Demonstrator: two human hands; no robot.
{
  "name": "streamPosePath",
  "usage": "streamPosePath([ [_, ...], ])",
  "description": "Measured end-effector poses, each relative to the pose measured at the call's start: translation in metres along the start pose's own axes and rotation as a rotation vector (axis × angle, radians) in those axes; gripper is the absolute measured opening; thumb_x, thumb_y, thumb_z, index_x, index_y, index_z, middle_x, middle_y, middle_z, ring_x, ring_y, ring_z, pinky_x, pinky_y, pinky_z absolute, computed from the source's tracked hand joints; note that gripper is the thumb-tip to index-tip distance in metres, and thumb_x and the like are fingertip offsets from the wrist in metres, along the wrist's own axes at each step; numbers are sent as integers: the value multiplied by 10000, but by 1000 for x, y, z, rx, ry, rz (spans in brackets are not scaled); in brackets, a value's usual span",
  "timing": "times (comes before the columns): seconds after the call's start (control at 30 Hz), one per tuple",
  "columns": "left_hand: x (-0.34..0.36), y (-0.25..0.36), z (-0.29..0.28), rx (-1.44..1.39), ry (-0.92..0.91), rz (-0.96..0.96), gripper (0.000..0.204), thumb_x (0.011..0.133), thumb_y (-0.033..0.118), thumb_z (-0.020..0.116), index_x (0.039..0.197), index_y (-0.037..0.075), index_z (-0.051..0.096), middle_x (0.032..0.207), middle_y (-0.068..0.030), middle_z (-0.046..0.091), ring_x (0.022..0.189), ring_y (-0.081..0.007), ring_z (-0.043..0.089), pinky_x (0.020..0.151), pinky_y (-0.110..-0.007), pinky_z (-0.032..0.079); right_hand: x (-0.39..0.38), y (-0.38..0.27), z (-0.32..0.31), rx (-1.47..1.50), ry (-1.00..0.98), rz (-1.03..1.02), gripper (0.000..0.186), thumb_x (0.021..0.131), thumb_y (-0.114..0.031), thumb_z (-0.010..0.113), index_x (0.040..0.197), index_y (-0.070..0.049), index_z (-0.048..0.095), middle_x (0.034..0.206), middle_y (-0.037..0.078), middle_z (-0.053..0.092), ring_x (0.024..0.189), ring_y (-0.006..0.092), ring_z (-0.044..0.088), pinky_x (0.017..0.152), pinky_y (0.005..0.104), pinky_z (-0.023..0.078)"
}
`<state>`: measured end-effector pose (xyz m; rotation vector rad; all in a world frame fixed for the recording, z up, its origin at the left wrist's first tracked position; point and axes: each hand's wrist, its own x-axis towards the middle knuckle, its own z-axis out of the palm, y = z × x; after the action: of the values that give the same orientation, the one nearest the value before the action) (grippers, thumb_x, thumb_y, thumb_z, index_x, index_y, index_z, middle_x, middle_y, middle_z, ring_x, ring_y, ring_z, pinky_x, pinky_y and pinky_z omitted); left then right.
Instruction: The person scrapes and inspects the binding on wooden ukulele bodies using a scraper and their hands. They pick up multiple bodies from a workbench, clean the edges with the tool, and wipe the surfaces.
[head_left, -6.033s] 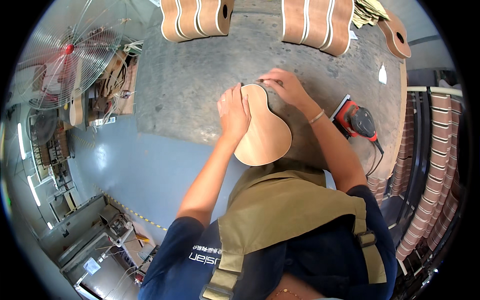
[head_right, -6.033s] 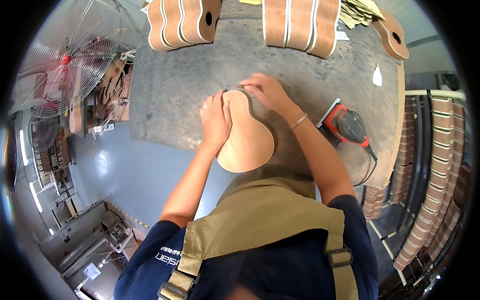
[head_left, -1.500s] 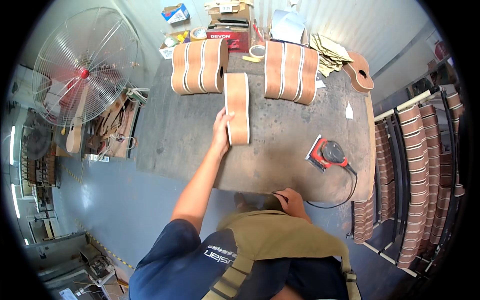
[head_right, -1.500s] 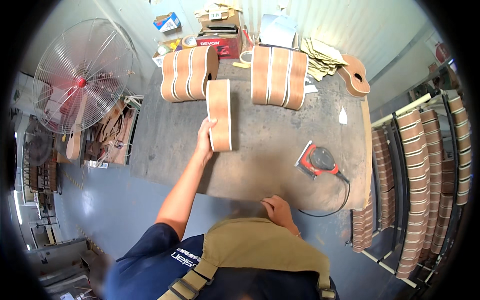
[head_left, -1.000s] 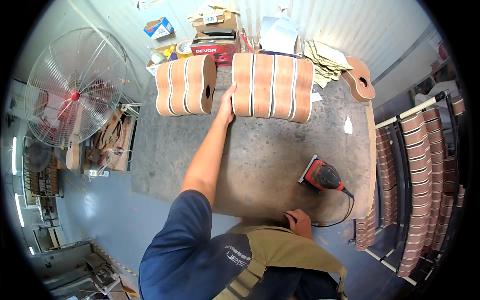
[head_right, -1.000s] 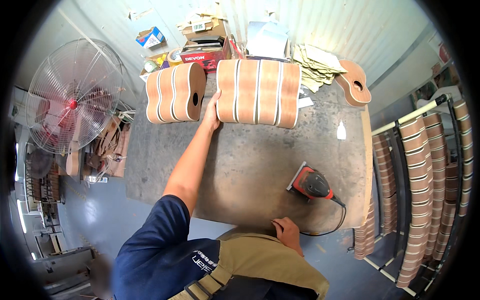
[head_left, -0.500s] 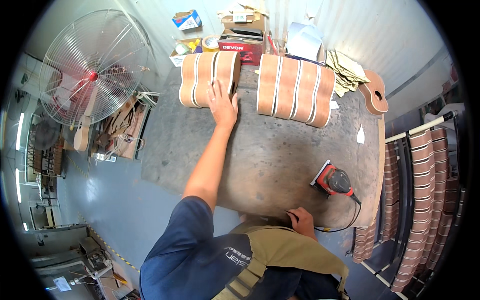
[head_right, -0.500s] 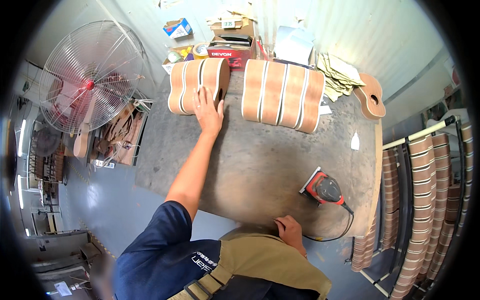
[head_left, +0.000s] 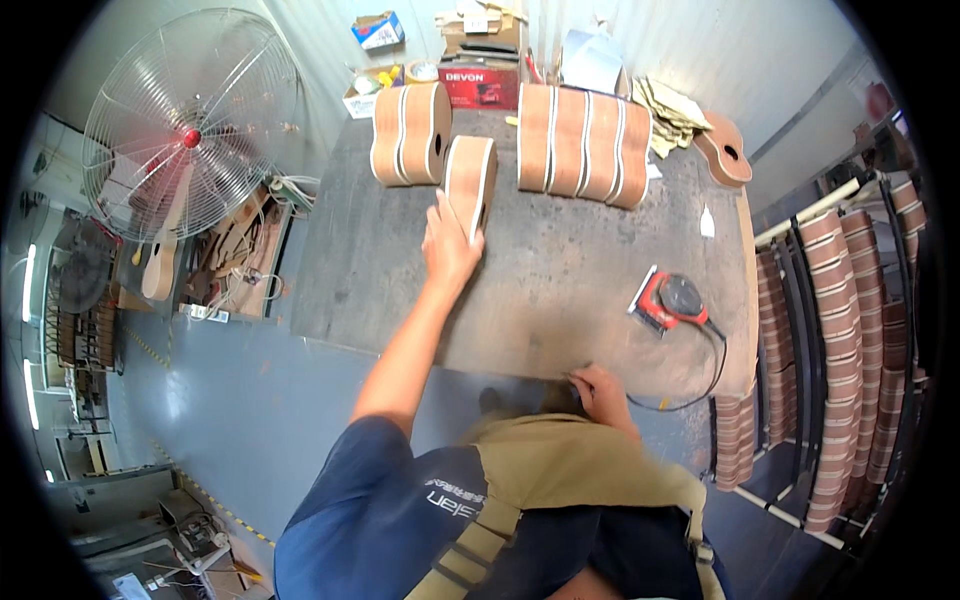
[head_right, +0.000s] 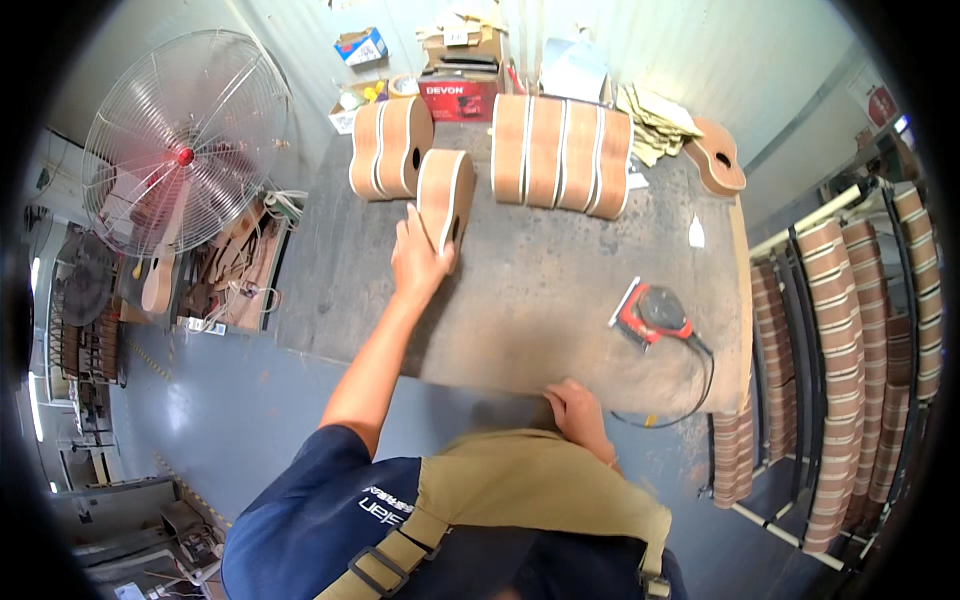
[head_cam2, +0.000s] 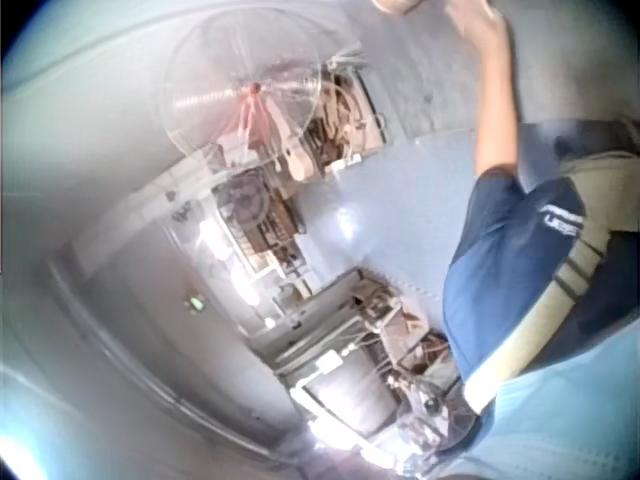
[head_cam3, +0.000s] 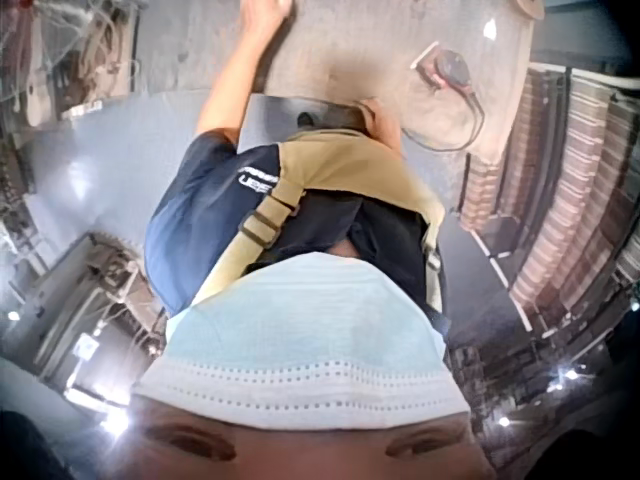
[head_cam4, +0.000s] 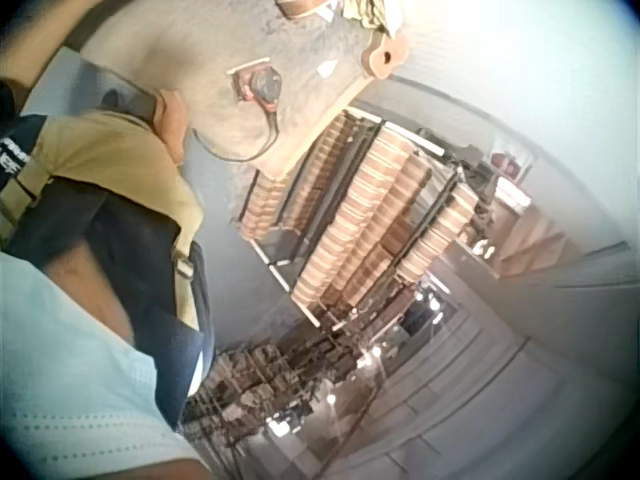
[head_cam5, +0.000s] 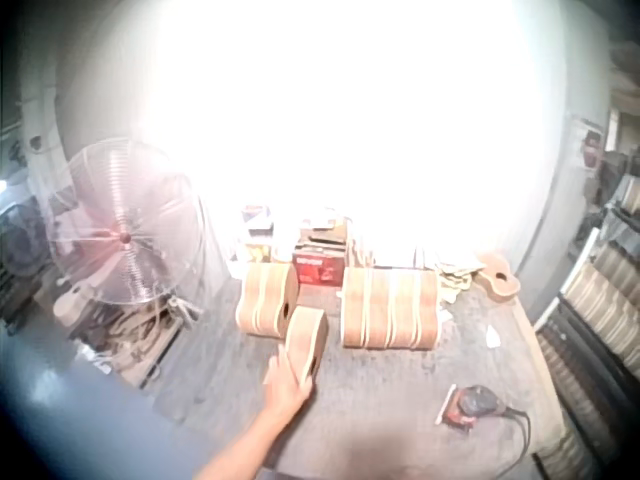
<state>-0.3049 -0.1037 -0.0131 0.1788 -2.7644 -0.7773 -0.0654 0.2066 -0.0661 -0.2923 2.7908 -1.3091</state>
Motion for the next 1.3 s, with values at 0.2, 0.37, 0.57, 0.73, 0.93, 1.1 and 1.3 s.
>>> streamPosePath([
  [0.2, -168, 19, -61, 8, -306, -23, 1162, 694, 273, 892, 1615, -81, 279, 1284, -250, 523, 1146, -470, 625, 904, -523, 572, 49, -65, 9, 6, 122, -75, 166, 999, -90, 661, 1093, -8, 770, 991, 220, 680, 904, 408, 664, 806, 462, 535],
  [0.37, -232, 43, -85, -44, -555, -4, 1236, 680, 277, 922, 1631, -75, 217, 1278, -239, 532, 1145, -464, 633, 914, -519, 578, 103, -128, 1, 32, 583, -255, 121, 993, -35, 674, 1074, 10, 751, 952, 173, 696, 848, 343, 697, 744, 392, 544],
  [0.57, -262, 8, -66, -236, -630, 141, 1266, 740, 401, 940, 1646, -31, 170, 1415, -296, 557, 1197, -476, 652, 962, -524, 570, 94, -125, 22, -148, 507, -275, 119, 951, -18, 703, 1062, -24, 746, 931, 151, 708, 851, 364, 687, 739, 417, 548],
  [0.73, -264, -25, -49, -501, -870, 17, 1208, 827, 315, 904, 1663, -9, 93, 1262, -314, 675, 1154, -502, 679, 958, -533, 566, 38, -138, 31, -221, 375, -297, 165, 926, 18, 699, 1064, -56, 751, 925, 132, 699, 849, 350, 679, 728, 418, 553],
  [0.93, -248, -34, -47, -497, -958, 146, 1167, 857, 197, 866, 1690, 53, 61, 1184, -310, 716, 1076, -479, 707, 932, -502, 570, 23, -134, 23, 22, 339, -268, 202, 961, 26, 653, 1123, -52, 746, 950, 130, 679, 846, 315, 671, 710, 384, 550],
  [1.1, -202, -59, -53, -396, -997, 235, 788, 874, 151, 837, 1552, 55, 449, 1118, -261, 735, 1020, -418, 720, 873, -446, 578, 55, -122, -13, 175, 321, 13, 165, 1020, -26, 620, 1142, -15, 731, 950, 152, 624, 859, 346, 630, 783, 386, 530],
  [1.3, -119, -8, -59, -578, -516, 86, 312, 928, 83, 787, 1233, 53, 726, 1084, -106, 684, 921, -207, 677, 812, -324, 559, 117, -75, -2, 16, 138, -146, 170, 987, -80, 663, 1092, -36, 789, 983, 163, 630, 881, 360, 619, 815, 424, 507],
])
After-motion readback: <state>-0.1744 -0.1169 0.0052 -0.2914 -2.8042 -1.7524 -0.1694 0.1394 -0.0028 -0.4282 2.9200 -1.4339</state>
